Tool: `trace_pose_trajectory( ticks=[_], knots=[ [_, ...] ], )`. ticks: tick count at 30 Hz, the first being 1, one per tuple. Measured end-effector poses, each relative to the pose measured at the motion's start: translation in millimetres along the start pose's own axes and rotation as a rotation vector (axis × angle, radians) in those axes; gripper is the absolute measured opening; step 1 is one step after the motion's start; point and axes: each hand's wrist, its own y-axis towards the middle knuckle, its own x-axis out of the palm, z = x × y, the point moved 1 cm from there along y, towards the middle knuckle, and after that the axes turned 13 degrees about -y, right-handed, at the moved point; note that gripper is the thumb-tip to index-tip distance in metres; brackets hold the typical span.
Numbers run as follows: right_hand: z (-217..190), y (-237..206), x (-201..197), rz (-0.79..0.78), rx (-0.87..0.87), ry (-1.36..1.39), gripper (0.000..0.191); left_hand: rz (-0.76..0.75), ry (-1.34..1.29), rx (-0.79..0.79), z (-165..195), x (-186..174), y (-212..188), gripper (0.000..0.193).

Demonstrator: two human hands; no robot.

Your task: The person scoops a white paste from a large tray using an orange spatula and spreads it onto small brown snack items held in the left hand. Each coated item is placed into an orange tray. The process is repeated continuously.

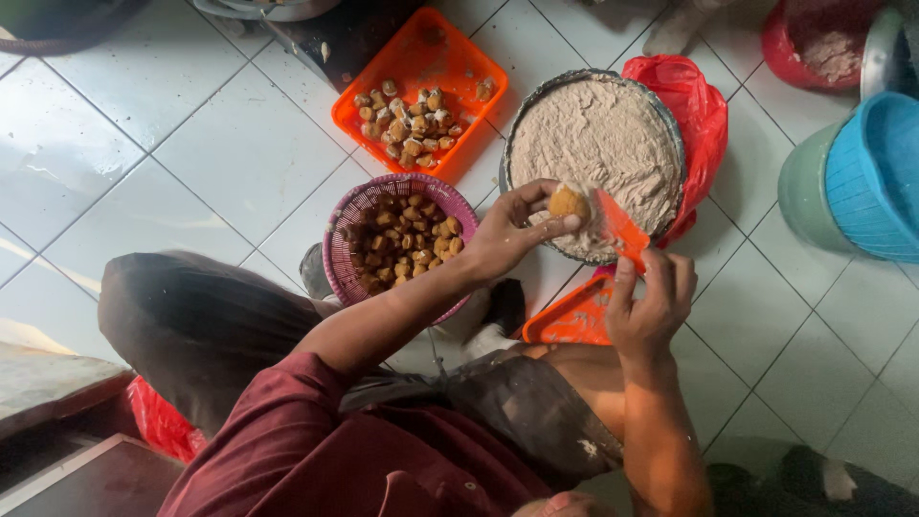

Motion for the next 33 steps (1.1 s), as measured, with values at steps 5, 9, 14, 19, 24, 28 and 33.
trace_pose_trajectory(
  ticks=[5,9,14,19,24,28,33],
  knots=[
    [10,2,-2,-0.112,0.057,0.095,0.021,-0.033,0.226,0.225,37,5,3,0.035],
    [4,5,-2,-0.140,0.174,0.188,0.020,-0.007,0.934,0.490,76,2,3,0.039],
    [-19,4,-6,-0.087,-0.044,0.110,0.022,-0.097,1.474,0.654,83,9,7,0.047],
    [-17,12,-2,-0.290,0.197,0.442,0.024,-0.029,1.352,0.615,74,9,2,0.036],
    [-13,5,13,-0.694,0.544,1.080,0.031,0.040,0.918,0.486,57,4,-2,0.034],
    [-8,-5,24,-0.858,0.773,1.174,0.034,-0.004,0.481,0.362,32,-7,5,0.034],
    [9,-15,22,-0.843,0.980,1.391,0.043,0.103,0.007,0.134,-19,-64,19,0.035]
  ],
)
